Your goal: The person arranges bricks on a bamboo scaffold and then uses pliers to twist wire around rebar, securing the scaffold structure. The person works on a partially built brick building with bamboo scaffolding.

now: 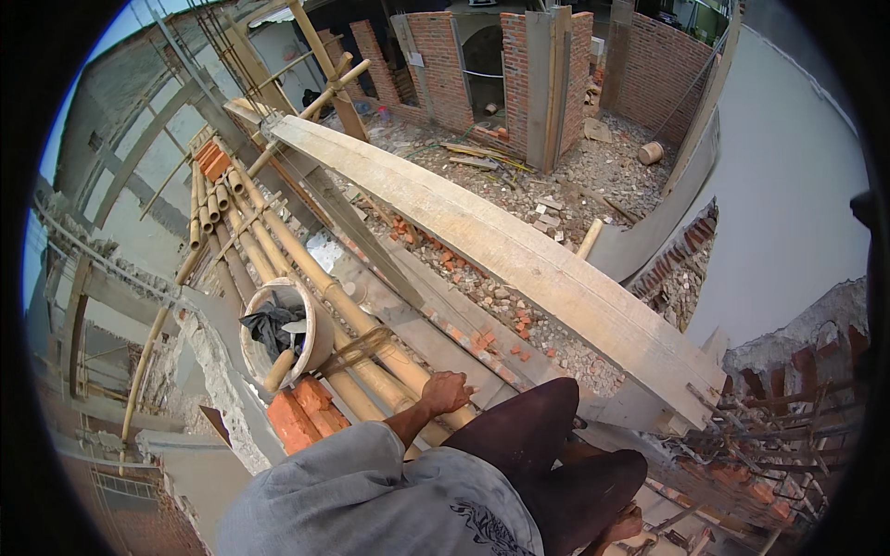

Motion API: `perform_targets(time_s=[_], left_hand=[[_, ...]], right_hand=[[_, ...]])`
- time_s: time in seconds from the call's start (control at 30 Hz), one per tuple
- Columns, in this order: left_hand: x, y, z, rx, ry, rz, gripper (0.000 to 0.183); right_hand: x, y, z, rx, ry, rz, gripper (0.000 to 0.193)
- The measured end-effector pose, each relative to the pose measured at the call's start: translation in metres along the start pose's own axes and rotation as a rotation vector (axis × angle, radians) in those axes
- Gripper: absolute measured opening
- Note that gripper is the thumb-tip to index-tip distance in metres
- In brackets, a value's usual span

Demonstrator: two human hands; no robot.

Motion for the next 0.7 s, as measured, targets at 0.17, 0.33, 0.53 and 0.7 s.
perform_targets(time_s=[0.17, 0.33, 0.53, 0.7], left_hand=[[0.007, 0.007, 0.006, 0.028, -0.060, 0.030, 0.046], [0.008, 0.005, 0.001, 0.017, -0.081, -0.045, 0.037], [0.010, 0.003, -0.005, 0.069, -0.102, -0.043, 0.039], [0.012, 0.005, -0.003, 0.070, -0.106, 0.000, 0.041]], right_hand=[[0.003, -0.008, 0.013, 0.035, 0.053, -0.002, 0.045], [0.003, -0.017, 0.026, 0.050, 0.046, -0.007, 0.048], [0.005, -0.012, 0.017, 0.008, 0.123, -0.009, 0.041], [0.005, -0.006, 0.009, 0.072, 0.201, -0.004, 0.039]])
Point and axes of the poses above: each hand's wrist, its own x-axis towards the middle knuckle, its own y-axis out of the palm, z = x × y, the point moved 2 cm from there along x, towards the middle knuckle, and after that the axes turned 14 degrees about z, right-handed, at the moved point
